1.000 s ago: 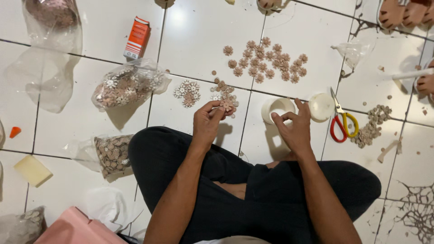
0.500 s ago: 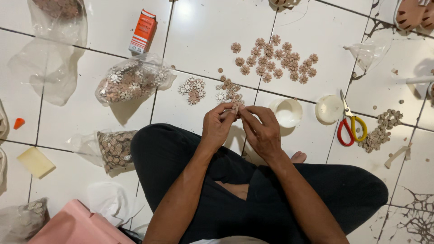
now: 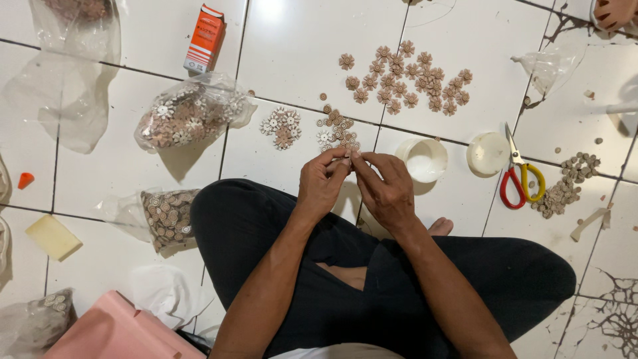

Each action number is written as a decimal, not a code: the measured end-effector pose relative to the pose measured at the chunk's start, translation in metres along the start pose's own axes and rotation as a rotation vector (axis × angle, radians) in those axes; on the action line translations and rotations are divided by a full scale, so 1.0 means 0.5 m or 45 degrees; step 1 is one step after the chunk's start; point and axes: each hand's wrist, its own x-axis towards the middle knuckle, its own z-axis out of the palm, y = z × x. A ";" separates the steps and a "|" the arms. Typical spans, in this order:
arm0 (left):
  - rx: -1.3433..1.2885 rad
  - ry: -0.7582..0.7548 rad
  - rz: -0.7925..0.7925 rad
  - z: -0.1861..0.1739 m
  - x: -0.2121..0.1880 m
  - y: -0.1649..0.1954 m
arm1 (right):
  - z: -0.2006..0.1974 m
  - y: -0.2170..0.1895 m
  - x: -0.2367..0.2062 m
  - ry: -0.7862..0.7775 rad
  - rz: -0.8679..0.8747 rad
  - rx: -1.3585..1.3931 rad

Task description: The person sits on the floor and assembles small, flower-shaped decorative pieces by hand. They repeatedly pick up a base piece, apply adhesive from a small white bowl, and press a smaller circular piece onto the center before placing the finished item on the floor.

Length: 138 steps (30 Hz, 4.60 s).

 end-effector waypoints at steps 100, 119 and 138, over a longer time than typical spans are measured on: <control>-0.117 -0.116 -0.010 -0.010 0.005 -0.016 | 0.010 0.004 -0.002 0.168 0.336 0.477; -0.331 -0.178 0.009 -0.013 0.012 -0.010 | 0.009 0.019 -0.007 0.194 0.420 0.572; -0.321 -0.077 0.015 -0.005 0.005 0.009 | 0.027 0.048 -0.021 0.109 0.872 1.099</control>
